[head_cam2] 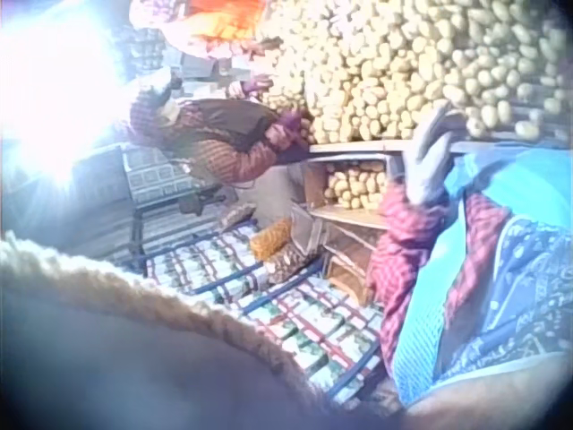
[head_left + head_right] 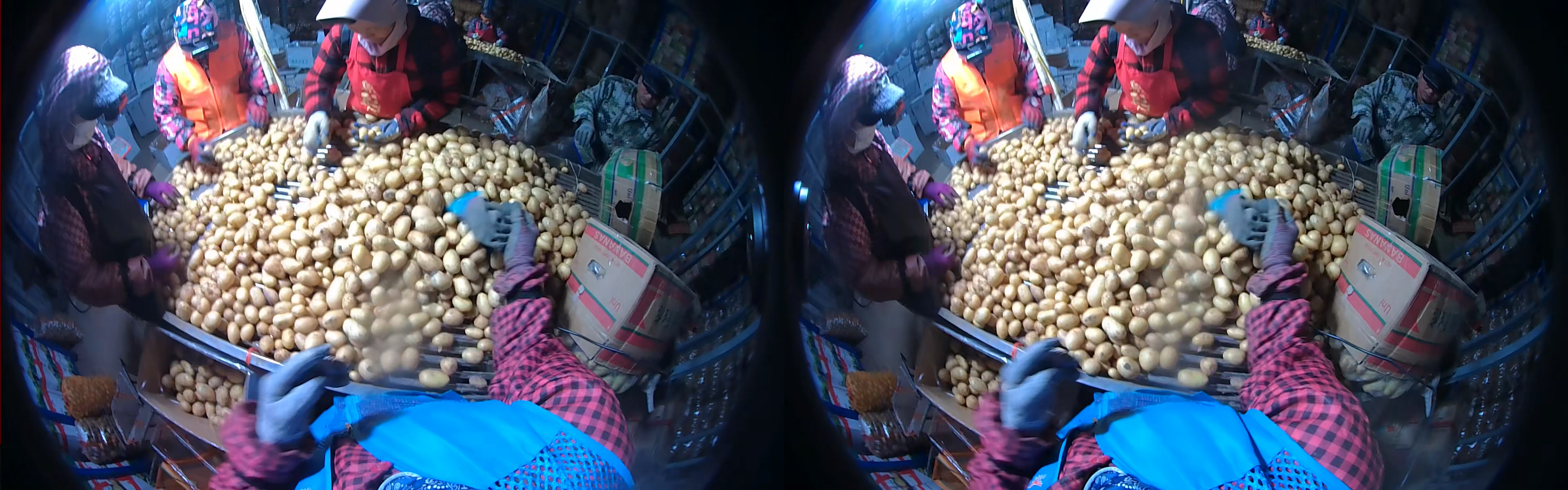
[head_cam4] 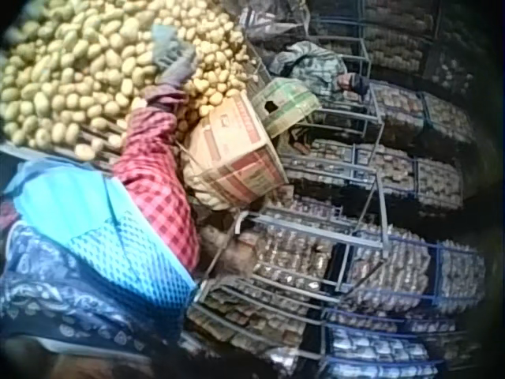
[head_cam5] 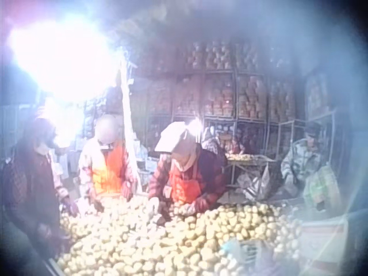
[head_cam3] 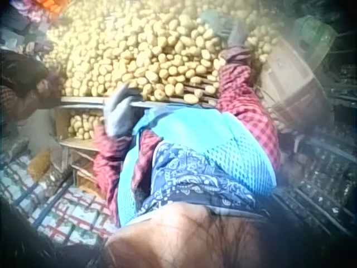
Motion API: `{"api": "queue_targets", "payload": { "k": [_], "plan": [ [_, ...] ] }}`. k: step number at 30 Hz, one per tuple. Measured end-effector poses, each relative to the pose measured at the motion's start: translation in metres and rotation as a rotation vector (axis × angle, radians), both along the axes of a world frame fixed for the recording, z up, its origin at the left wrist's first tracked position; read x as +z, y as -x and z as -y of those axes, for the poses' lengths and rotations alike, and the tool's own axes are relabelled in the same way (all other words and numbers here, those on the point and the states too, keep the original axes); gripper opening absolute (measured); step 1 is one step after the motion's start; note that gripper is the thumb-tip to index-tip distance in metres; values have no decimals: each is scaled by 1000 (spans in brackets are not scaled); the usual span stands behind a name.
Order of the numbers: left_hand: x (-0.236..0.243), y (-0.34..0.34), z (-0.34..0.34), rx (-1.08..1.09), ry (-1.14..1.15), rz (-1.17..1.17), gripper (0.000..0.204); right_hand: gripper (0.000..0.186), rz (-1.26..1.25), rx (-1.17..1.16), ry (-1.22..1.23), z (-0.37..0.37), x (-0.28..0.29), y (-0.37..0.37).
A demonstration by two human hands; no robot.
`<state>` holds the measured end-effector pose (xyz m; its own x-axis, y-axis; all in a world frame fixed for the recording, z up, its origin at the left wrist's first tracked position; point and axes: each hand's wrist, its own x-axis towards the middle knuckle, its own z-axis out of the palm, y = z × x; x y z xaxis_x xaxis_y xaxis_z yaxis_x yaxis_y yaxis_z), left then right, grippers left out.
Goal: Sorting potatoes on a conveyor or table and placing them into boxes for shipment.
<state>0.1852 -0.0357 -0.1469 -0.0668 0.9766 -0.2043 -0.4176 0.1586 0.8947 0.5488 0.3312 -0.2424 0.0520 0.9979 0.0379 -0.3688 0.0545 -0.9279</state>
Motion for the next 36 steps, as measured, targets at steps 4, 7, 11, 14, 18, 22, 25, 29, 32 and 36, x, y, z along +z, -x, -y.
{"api": "queue_targets", "payload": {
  "k": [4,7,11,14,18,22,25,29,32,36],
  "plan": [
    [153,15,-10,-320,-1199,-1098,44,30,348,-121,-12,41,45,24],
    [189,-2,-12,-413,-1369,-1124,44,28,451,-39,-65,77,55,55],
    [187,2,-28,-431,-1437,-1110,44,28,398,47,-253,85,-14,57],
    [191,4,-22,-396,-1399,-1119,44,29,501,149,-249,113,9,86],
    [199,40,-18,-209,-1325,-1156,43,27,457,197,-201,121,6,96],
    [205,69,-39,62,-1186,-1234,43,28,591,206,-195,115,14,96],
    [210,87,-54,182,-1113,-1273,43,28,528,232,-138,113,8,111],
    [220,106,-65,286,-1077,-1305,43,28,446,272,-113,124,1,109],
    [221,110,-60,341,-1019,-1325,42,26,371,357,130,121,-34,96],
    [175,100,-60,263,-1108,-1218,42,33,607,400,-172,141,-36,119]
  ]
}}
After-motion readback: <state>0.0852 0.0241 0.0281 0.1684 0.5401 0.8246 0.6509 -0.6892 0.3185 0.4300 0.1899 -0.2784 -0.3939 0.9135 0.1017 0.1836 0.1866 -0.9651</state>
